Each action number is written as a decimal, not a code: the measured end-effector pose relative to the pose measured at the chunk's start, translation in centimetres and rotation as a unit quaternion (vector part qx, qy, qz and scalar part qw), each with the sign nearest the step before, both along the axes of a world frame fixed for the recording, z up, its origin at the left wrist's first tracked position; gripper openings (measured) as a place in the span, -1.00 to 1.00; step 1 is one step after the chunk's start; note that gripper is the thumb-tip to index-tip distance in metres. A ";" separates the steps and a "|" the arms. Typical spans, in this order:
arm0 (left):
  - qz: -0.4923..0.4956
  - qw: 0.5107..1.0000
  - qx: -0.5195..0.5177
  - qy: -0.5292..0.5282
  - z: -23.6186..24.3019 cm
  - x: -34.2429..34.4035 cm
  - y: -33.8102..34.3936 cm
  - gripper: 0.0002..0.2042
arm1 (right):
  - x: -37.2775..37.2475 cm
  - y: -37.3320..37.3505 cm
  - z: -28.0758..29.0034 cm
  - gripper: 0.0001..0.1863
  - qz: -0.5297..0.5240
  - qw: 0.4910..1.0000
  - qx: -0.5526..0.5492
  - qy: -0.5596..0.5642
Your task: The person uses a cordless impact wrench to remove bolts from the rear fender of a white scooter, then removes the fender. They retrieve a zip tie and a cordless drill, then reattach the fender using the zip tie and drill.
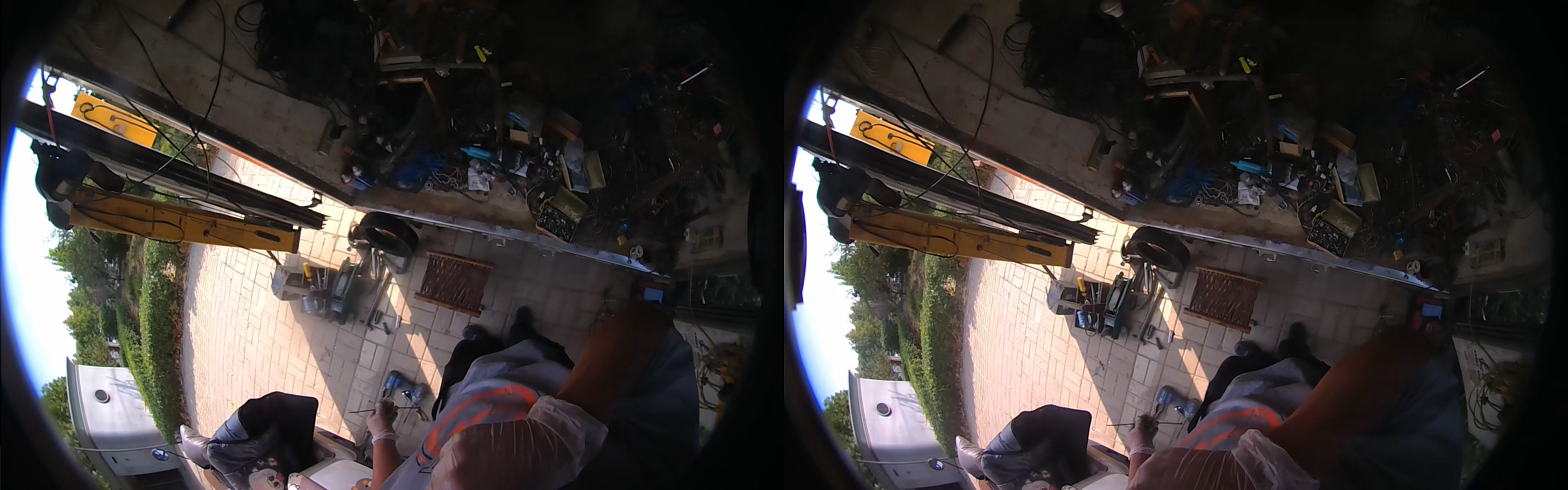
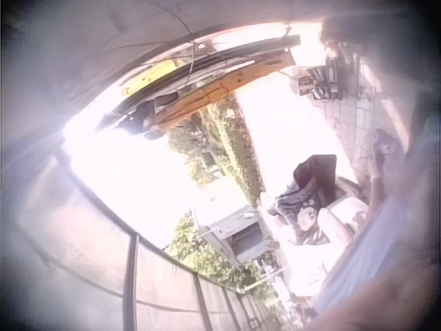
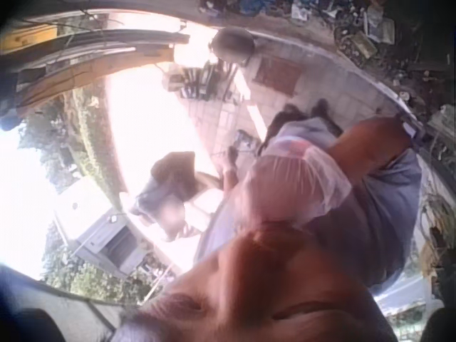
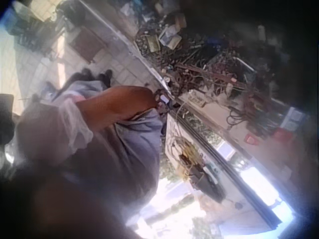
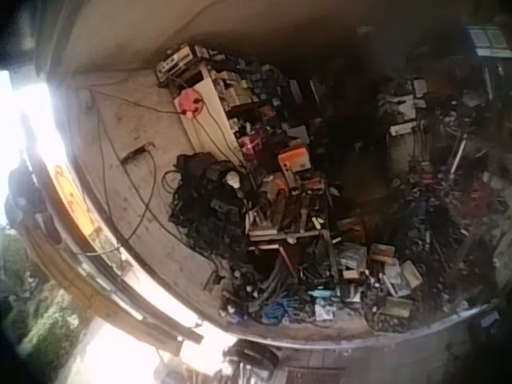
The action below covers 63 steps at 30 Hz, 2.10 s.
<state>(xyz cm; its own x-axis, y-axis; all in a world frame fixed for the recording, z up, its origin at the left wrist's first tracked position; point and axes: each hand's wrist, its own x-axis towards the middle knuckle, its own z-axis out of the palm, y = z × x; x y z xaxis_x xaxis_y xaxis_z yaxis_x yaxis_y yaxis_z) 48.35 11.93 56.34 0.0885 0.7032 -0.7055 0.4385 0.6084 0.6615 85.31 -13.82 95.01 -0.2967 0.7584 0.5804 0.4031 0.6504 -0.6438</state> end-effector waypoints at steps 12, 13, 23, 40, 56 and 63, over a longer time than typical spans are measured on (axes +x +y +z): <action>-0.134 0.984 -0.085 -0.086 -8.4 4.0 9.0 -0.77 | 0.7 -1.4 -19.4 -0.66 -0.519 0.720 -0.447 0.114; -0.116 0.986 -0.087 -0.076 -8.6 3.7 9.4 -0.77 | 0.8 -3.0 -23.5 -0.66 -0.548 0.662 -0.490 0.145; -0.145 0.984 -0.100 0.020 -11.3 -1.8 11.5 -0.78 | -10.1 -23.2 -43.2 -0.72 -0.622 0.242 -0.643 0.376; -0.195 0.975 -0.049 0.095 -6.7 5.5 8.7 -0.69 | 3.0 -17.6 -47.3 -0.66 -0.589 0.438 -0.608 0.302; -0.418 0.892 0.011 0.170 -5.2 49.6 -10.8 -0.82 | 27.7 -32.5 -68.2 -0.75 -0.705 0.280 -0.555 0.341; -0.489 0.838 -0.185 0.157 -21.1 70.7 -25.7 -0.87 | 34.6 -34.7 -81.4 -0.49 -0.737 0.318 -0.524 0.285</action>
